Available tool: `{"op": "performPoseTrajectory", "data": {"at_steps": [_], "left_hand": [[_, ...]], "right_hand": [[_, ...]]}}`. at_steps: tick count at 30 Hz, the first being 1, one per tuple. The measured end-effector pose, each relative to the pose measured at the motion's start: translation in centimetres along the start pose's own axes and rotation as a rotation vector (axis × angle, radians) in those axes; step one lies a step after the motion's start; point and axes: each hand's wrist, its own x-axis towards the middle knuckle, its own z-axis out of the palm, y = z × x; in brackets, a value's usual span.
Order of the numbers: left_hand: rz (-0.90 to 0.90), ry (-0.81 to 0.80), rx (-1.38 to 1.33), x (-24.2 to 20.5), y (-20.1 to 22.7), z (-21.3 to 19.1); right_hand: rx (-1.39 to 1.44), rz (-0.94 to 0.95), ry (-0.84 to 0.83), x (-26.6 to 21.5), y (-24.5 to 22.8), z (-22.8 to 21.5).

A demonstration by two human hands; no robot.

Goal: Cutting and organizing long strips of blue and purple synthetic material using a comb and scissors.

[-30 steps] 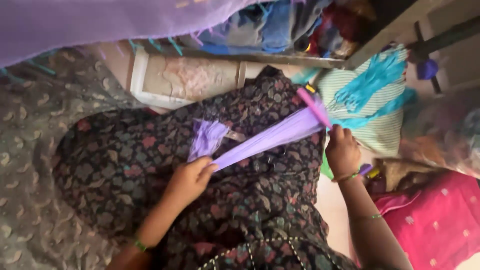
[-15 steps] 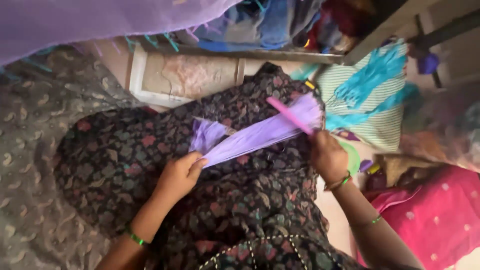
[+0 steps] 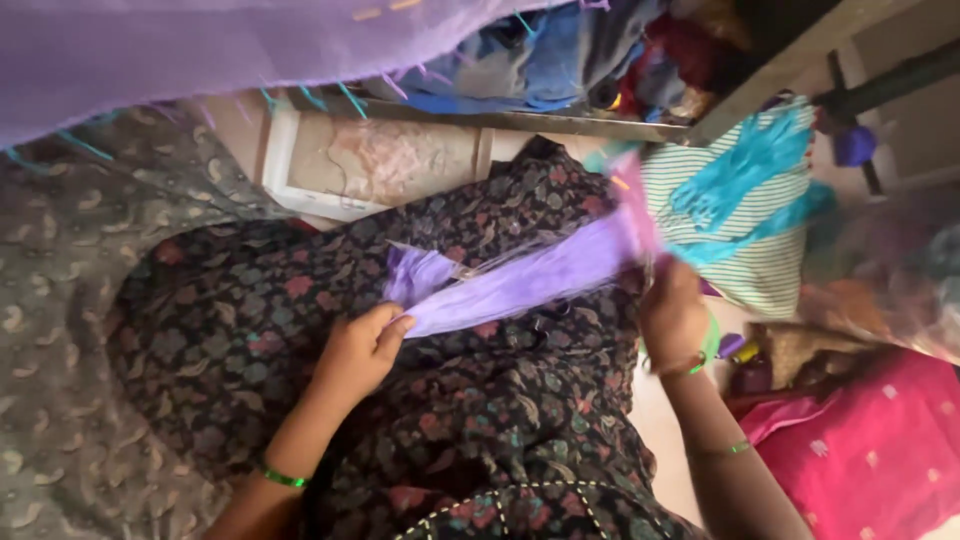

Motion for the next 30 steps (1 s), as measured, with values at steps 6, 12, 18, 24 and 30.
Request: {"op": "performPoseTrajectory", "data": {"at_steps": [6,12,18,24,30], "left_hand": [[-0.007,-0.008,0.006,0.3,1.1,-0.9],[0.007,0.123,0.079,0.1,2.2,-7.3],[0.21,0.088,0.35,1.2,10.1,-17.1],[0.385,-0.09,0.58,1.9,20.5,-21.2],[0.545,-0.059,0.807,1.6,26.3,-23.3]], "right_hand": [[0.129,0.044,0.024,1.5,3.9,0.4],[0.781,0.46,-0.142,3.3,2.6,-5.8],[0.899,-0.132,-0.862,4.9,-3.0,-7.7],[0.725,-0.861,-0.749,8.2,-23.8,-14.3],[1.031,-0.87,-0.428,8.5,-33.7,-15.4]]}}
